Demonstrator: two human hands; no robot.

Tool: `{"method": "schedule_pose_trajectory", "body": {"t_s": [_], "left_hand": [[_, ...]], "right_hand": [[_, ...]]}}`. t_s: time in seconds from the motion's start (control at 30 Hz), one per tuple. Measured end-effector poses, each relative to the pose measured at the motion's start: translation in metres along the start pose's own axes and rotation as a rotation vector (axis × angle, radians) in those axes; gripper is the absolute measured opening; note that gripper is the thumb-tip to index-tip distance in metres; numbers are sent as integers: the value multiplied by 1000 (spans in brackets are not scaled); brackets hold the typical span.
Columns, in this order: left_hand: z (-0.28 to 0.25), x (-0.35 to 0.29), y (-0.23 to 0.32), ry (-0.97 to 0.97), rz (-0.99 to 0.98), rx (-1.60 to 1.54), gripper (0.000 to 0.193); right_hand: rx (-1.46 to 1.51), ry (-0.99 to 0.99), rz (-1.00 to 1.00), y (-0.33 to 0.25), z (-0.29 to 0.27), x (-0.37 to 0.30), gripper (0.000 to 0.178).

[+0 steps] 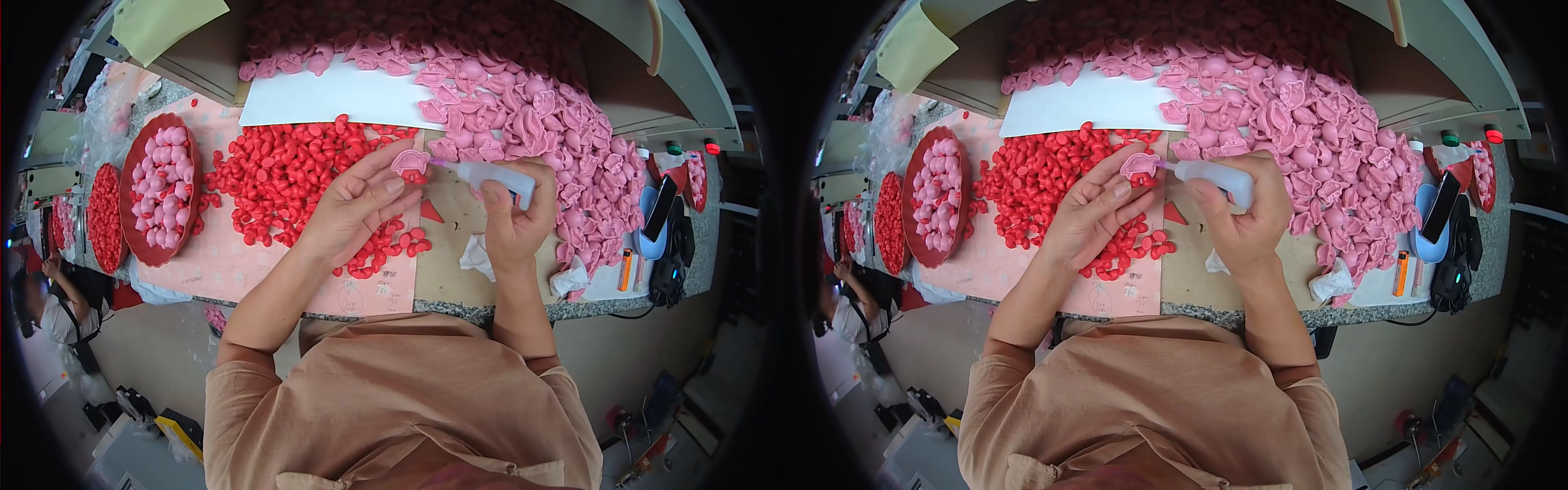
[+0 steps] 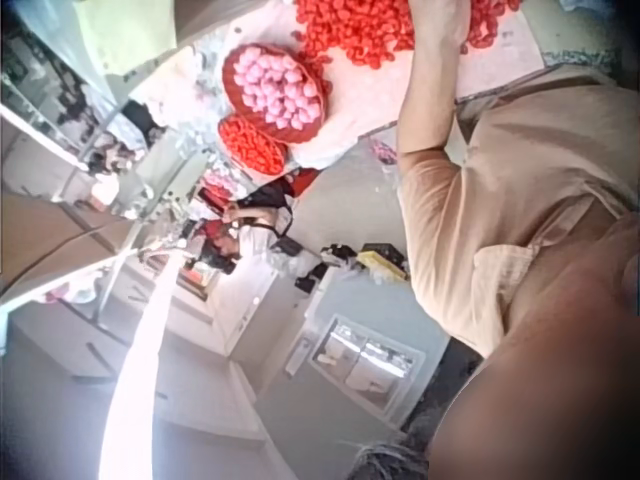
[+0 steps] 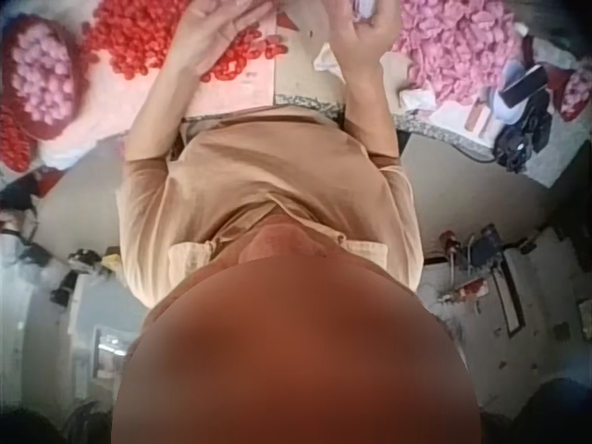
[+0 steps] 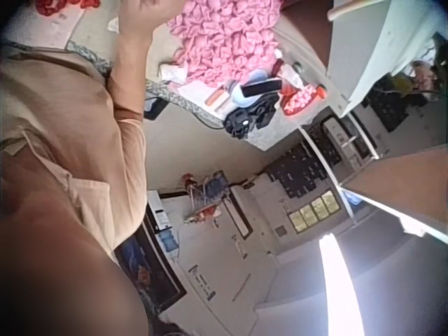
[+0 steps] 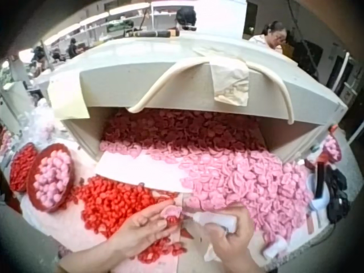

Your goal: Apply glue to small red plastic pieces and attach them to larger pink toy components at a factory workbench.

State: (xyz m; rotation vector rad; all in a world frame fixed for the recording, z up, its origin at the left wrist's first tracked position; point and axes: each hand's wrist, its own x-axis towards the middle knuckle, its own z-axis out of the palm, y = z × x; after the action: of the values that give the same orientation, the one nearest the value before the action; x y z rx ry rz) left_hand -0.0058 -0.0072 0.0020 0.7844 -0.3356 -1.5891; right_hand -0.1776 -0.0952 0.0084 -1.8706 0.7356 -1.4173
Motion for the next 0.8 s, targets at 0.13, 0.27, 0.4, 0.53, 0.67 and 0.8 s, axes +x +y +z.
{"method": "schedule_pose_trajectory", "body": {"t_s": [0.13,0.27,0.4,0.53,0.67,0.8], "left_hand": [[-5,1,-2,-8,-2,-18,47],[-5,1,-2,-14,-1,-27,46],[3,0,3,-4,-1,-51,46],[-2,0,1,-32,23,-28,44],[-3,1,2,-27,22,-38,43],[-6,1,0,-63,19,-33,43]], "right_hand": [[76,16,73,-1,-1,-1,22],[77,0,76,-1,0,-1,23],[127,32,155,-3,0,-1,23],[72,16,212,-1,0,-1,22],[139,26,225,-2,0,-1,21],[162,-43,173,0,1,-4,22]]}}
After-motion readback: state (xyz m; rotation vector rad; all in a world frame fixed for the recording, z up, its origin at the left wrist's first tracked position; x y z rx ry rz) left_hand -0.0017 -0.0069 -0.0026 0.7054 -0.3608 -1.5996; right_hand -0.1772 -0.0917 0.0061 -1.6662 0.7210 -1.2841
